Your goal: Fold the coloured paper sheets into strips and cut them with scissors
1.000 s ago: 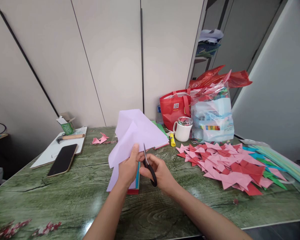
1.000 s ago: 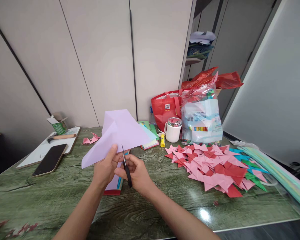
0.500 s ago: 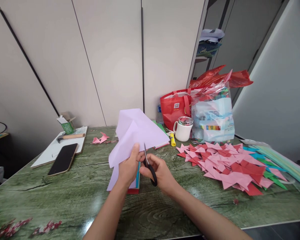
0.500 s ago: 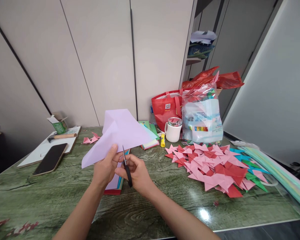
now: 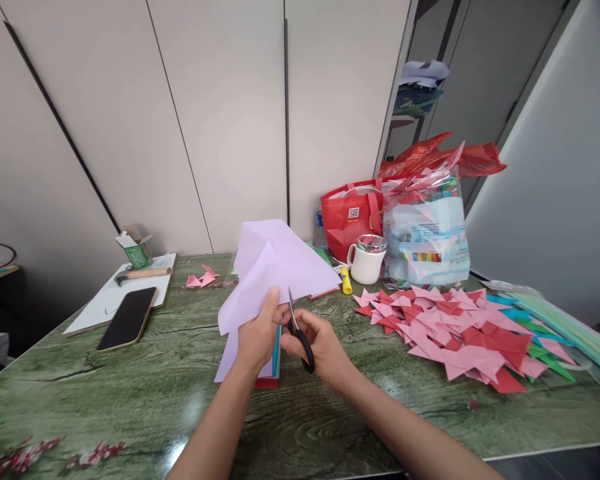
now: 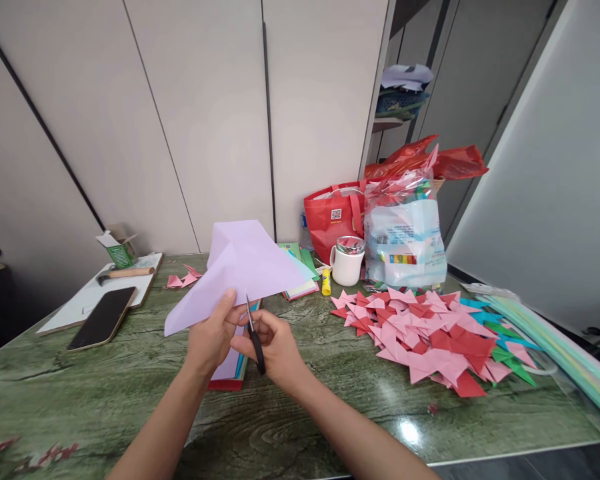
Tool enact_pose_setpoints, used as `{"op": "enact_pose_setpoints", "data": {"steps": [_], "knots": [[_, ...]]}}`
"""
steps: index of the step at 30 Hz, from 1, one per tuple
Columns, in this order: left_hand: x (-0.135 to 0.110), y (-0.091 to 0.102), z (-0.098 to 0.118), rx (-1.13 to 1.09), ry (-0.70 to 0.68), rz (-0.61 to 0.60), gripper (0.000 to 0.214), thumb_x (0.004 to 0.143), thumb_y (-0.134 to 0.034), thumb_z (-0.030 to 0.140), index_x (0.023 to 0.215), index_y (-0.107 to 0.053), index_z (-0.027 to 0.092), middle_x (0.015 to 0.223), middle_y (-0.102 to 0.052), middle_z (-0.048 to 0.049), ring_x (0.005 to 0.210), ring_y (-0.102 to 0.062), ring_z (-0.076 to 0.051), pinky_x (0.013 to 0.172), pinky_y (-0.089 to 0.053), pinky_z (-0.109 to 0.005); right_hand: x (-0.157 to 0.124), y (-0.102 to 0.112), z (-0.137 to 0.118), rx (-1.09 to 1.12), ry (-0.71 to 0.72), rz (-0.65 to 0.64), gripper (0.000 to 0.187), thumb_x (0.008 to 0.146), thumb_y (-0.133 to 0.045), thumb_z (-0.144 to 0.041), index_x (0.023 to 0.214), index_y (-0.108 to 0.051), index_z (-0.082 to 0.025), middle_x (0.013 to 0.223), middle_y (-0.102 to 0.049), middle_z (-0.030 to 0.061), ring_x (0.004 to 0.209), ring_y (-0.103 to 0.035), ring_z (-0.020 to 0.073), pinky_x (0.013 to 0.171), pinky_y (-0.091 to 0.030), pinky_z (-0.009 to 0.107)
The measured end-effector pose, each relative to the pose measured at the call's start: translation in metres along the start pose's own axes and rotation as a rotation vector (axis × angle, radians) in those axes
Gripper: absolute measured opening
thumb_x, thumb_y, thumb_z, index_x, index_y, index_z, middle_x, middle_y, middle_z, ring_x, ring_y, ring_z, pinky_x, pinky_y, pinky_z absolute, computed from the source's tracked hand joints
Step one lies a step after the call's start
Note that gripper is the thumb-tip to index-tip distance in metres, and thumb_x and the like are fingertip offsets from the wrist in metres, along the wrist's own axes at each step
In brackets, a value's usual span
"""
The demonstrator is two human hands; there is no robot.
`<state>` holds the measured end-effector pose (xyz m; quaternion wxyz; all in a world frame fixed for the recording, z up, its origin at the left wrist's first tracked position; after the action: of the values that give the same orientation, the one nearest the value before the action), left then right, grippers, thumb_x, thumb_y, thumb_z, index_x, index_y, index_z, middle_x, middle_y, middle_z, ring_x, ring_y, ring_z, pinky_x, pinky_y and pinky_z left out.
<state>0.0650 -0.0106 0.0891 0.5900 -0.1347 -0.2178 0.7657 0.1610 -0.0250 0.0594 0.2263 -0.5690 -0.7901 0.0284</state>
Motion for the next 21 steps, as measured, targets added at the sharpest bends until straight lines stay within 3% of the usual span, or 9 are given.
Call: {"op": "enact_pose_setpoints", "data": {"steps": [5, 21], "knots": [[0.0015, -0.003, 0.0007, -0.107, -0.054, -0.077, 0.024, 0.055, -0.081, 0.026, 0.071, -0.068, 0.013, 0.067, -0.067, 0.0, 0.062, -0.063, -0.012, 0.068, -0.054, -0.023, 0.0006, 0.0011, 0.0027, -0.024, -0.005, 0.007, 0.042, 0.057, -0.082, -0.038, 0.082, -0.056, -0.018, 0.063, -0.049, -0.0062, 0.056, -0.04, 0.0081, 0.054, -0.031, 0.022], [0.0024, -0.0023, 0.0005, -0.125, -0.045, -0.079, 0.025, 0.054, -0.081, 0.025, 0.071, -0.067, 0.012, 0.071, -0.068, -0.0018, 0.064, -0.063, -0.013, 0.066, -0.052, -0.023, 0.0003, 0.0019, 0.0045, -0.062, -0.05, 0.027, 0.043, 0.057, -0.081, -0.042, 0.08, -0.055, -0.017, 0.056, -0.05, -0.0066, 0.049, -0.041, 0.0074, 0.048, -0.034, 0.021]]}}
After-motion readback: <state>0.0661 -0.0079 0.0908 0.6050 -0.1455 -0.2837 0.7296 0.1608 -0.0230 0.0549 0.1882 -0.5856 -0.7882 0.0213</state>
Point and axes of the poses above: each hand's wrist, its own x-axis towards the middle knuckle, its own y-axis out of the back of the hand, z = x × y, the point moved 5 cm from there along x, towards the middle knuckle
